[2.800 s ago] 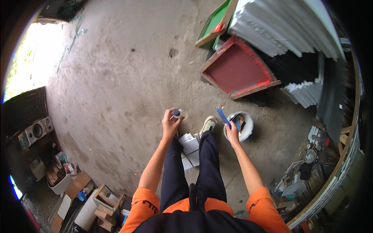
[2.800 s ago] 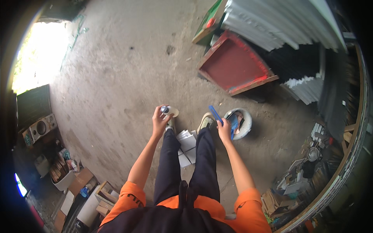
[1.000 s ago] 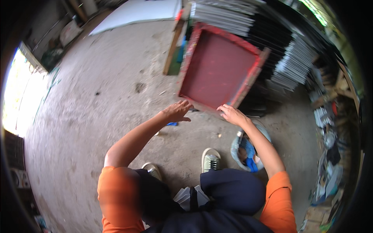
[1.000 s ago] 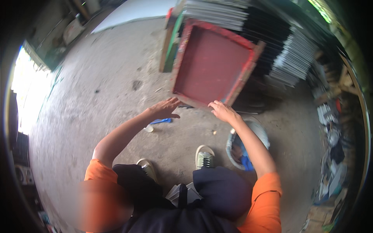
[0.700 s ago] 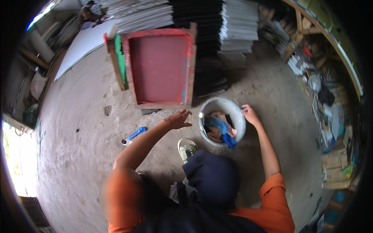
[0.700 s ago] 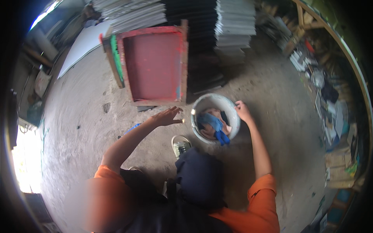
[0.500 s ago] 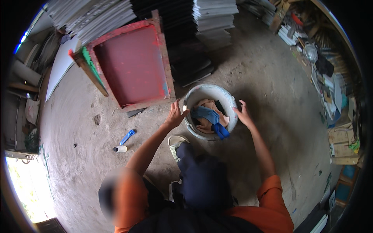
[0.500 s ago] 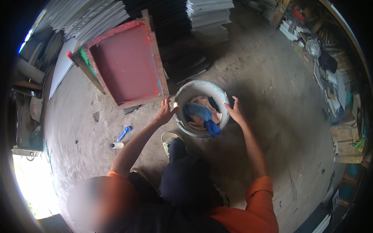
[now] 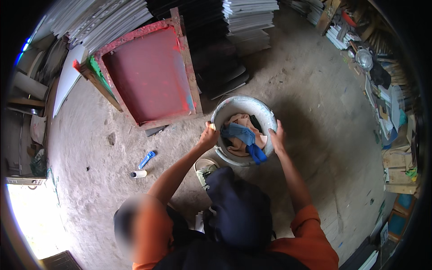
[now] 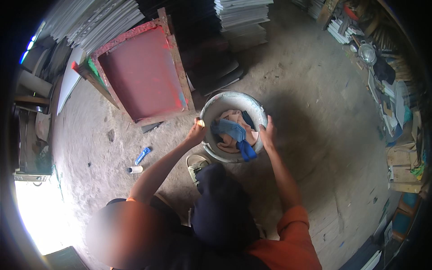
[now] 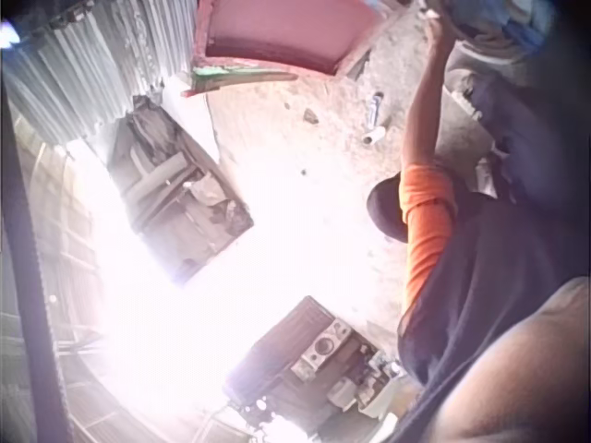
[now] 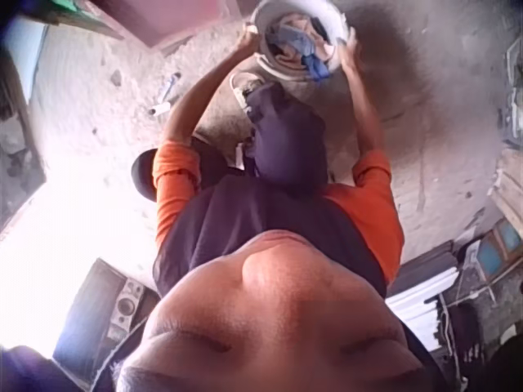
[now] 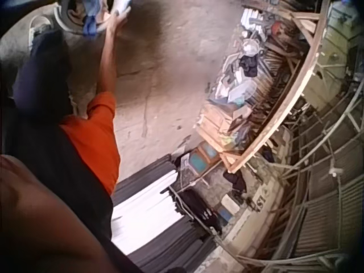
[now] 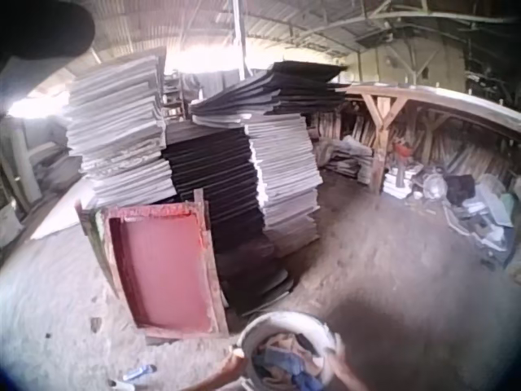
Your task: The person picks up a red printing frame and places it on a stack of white boards. They retrieve a bucket containing cleaning supplies, take out a blue cloth, and wipe the surface of the red frame. The person proceeds to peel off strips of red tape from the frame's edges and uses a blue plastic scraper to remove residue from the surface.
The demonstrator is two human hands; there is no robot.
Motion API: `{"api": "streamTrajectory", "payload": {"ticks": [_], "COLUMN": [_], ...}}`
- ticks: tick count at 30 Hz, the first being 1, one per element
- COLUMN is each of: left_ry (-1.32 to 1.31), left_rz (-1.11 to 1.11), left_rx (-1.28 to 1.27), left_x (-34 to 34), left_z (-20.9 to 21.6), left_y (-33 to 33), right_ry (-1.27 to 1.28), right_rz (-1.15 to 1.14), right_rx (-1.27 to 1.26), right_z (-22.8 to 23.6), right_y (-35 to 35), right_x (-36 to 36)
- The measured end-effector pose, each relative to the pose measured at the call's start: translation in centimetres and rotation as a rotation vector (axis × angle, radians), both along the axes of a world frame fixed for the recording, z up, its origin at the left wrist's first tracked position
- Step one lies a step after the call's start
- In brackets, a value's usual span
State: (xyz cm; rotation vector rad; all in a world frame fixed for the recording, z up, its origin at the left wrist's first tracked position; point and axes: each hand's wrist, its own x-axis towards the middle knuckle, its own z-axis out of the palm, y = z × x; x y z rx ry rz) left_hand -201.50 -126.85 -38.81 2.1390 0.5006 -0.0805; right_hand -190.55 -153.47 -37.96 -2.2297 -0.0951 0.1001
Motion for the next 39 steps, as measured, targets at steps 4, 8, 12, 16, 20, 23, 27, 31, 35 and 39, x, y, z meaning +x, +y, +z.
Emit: {"api": "streamTrajectory", "payload": {"ticks": [4, 8, 12, 16, 20, 23, 27, 31, 35, 39], "left_ry": [-0.052, -0.115, -0.179, -0.255, -0.565, -0.683, -0.716, -0.618, -0.479, -0.374], "left_rz": [0.055, 0.132, 0.293, 0.561, 1.076, 1.305, 1.468, 1.537, 1.579, 1.58], "left_rx": [-0.092, 0.003, -0.043, -0.073, -0.299, -0.395, -0.332, -0.287, -0.331, -0.34], "left_x": [-1.4, -4.4, -12.1, -21.5, -29.5, -34.7, -39.3, -41.8, -41.9, -40.8], "left_z": [6.3, 12.2, 20.6, 22.7, 22.8, 21.5, 18.0, 12.6, 8.1, 4.6], "left_y": [1.2, 5.2, 8.5, 14.3, 19.1, 21.7, 24.2, 25.9, 27.8, 30.2], "right_ry": [-0.131, -0.306, -0.397, -0.509, -0.415, -0.425, -0.418, -0.364, -0.299, -0.218], "right_rz": [0.087, 0.254, 0.486, 0.722, 0.965, 1.111, 1.255, 1.35, 1.347, 1.296], "right_rx": [0.192, 0.286, 0.344, 0.335, 0.285, 0.189, 0.124, 0.045, -0.026, -0.051], "right_z": [4.8, 13.0, 20.8, 25.2, 27.3, 25.2, 21.3, 14.4, 7.8, 4.3], "right_y": [2.2, 7.2, 14.5, 24.9, 35.0, 41.5, 48.1, 53.3, 56.6, 58.7], "right_x": [1.0, 0.9, -1.6, -6.8, -14.8, -19.2, -23.1, -25.2, -25.4, -25.0]}}
